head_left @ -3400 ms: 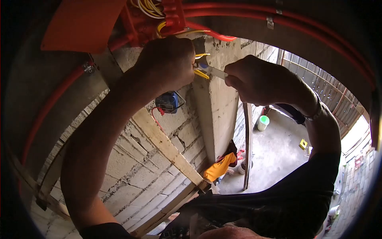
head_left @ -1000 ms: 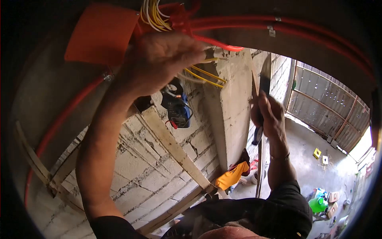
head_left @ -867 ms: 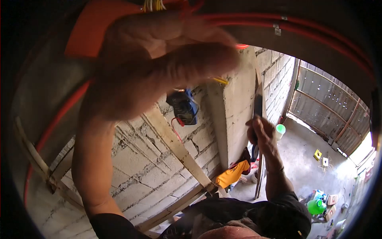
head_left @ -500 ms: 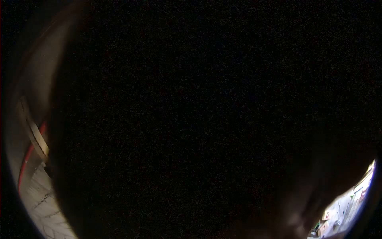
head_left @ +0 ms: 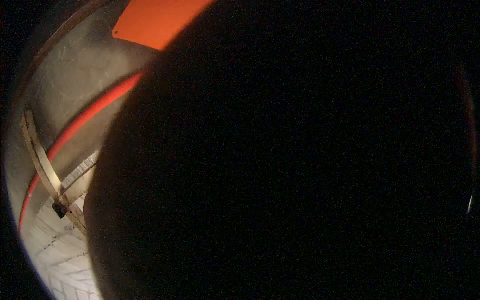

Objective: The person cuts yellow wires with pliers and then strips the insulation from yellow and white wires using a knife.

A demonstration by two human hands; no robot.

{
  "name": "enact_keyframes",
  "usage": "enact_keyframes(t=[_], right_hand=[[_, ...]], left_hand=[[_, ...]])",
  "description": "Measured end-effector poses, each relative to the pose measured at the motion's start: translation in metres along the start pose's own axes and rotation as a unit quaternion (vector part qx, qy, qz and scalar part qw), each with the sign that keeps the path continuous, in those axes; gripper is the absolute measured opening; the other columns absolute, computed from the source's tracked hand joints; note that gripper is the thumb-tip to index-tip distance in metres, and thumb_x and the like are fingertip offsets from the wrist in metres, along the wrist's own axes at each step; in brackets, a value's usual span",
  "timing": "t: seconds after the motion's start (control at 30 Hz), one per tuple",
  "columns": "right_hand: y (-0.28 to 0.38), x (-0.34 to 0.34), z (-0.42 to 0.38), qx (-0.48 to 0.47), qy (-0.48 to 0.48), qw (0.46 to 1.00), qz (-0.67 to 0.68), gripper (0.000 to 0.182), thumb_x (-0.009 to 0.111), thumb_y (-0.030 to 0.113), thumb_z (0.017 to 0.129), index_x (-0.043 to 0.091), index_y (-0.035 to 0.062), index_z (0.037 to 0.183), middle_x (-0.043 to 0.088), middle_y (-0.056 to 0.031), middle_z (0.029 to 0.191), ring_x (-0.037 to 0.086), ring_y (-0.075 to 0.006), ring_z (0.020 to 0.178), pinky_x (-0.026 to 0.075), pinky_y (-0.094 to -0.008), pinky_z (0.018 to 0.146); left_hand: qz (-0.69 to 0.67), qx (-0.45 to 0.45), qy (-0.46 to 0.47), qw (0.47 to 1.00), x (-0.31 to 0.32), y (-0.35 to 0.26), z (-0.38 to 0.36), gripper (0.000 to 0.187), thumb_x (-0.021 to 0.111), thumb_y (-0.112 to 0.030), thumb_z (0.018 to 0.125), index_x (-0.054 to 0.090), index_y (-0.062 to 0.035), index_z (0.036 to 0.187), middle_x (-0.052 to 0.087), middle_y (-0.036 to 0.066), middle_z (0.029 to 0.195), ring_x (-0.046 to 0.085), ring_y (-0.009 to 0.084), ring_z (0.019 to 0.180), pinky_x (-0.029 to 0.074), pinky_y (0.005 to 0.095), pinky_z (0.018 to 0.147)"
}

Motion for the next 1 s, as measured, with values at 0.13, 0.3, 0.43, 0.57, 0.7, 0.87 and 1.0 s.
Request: enact_keyframes(t=[0.13,0.3,0.43,0.57,0.7,0.87,1.0], right_hand=[[0.008,0.002,0.007,-0.039,0.027,0.999,-0.008,0.033,0.053,0.029,0.097,0.063,-0.0022,0.093,0.050,0.0004,0.054,0.041,-0.0055,0.044,0.030,-0.0219,0.039],[0.004,0.001,0.008,-0.083,0.037,0.995,0.034,0.030,0.052,0.027,0.097,0.064,-0.0013,0.095,0.050,-0.0004,0.054,0.041,-0.0063,0.043,0.031,-0.0218,0.039],[-0.009,-0.009,0.025,-0.014,0.015,1.000,-0.007,0.035,0.046,0.025,0.098,0.058,-0.0037,0.083,0.047,-0.0016,0.051,0.040,-0.0079,0.042,0.032,-0.0233,0.038],[-0.002,-0.004,0.007,0.017,0.010,0.999,-0.032,0.034,0.049,0.029,0.097,0.062,-0.0019,0.088,0.052,-0.0006,0.058,0.047,-0.0053,0.050,0.038,-0.0213,0.045],[0.025,-0.002,0.022,-0.055,0.015,0.997,-0.043,0.028,0.051,0.024,0.097,0.062,-0.0014,0.091,0.054,-0.0008,0.059,0.049,-0.0052,0.052,0.039,-0.0214,0.047],[0.084,0.013,0.046,-0.179,-0.012,0.983,-0.035,0.031,0.050,0.027,0.098,0.062,-0.0011,0.093,0.055,-0.0008,0.060,0.049,-0.0049,0.051,0.039,-0.0209,0.047],[0.090,0.019,0.057,-0.150,-0.008,0.988,0.024,0.039,0.043,0.032,0.100,0.061,-0.0024,0.098,0.056,-0.0009,0.063,0.048,-0.0047,0.050,0.038,-0.0206,0.047]], left_hand=[[0.015,-0.010,0.007,1.000,-0.005,0.002,0.001,0.051,0.068,-0.038,0.081,0.060,0.0030,0.111,0.065,0.017,0.105,0.062,0.0216,0.097,0.047,0.0369,0.090],[0.019,-0.024,0.022,0.999,-0.014,0.004,0.003,0.052,0.068,-0.039,0.080,0.060,0.0027,0.111,0.065,0.017,0.105,0.062,0.0215,0.097,0.047,0.0368,0.090],[0.010,-0.028,0.004,1.000,-0.037,0.005,-0.001,0.053,0.068,-0.039,0.080,0.060,0.0025,0.111,0.065,0.017,0.105,0.062,0.0214,0.097,0.047,0.0368,0.090],[-0.009,-0.030,-0.060,0.998,-0.088,-0.025,-0.028,0.053,0.069,-0.040,0.079,0.060,0.0023,0.111,0.065,0.017,0.105,0.062,0.0213,0.097,0.047,0.0368,0.090],[0.034,-0.152,-0.141,0.978,-0.108,0.005,-0.032,0.050,0.074,-0.032,0.074,0.062,0.0004,0.109,0.065,0.013,0.104,0.063,0.0197,0.096,0.047,0.0341,0.087],[0.245,-0.205,-0.176,0.931,-0.070,0.071,-0.016,0.024,0.073,-0.013,0.071,0.066,-0.0033,0.092,0.067,0.010,0.088,0.065,0.0257,0.086,0.050,0.0328,0.076],[0.282,-0.208,-0.104,0.931,-0.057,0.092,-0.001,0.010,0.068,-0.010,0.073,0.062,-0.0031,0.076,0.062,0.011,0.074,0.062,0.0289,0.076,0.049,0.0370,0.070]])
Point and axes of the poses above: each hand's wrist, its own z-axis towards the middle knuckle, its own x-axis out of the palm, y = z × x, the point moved 8 cm from there along z, towards the middle knuckle
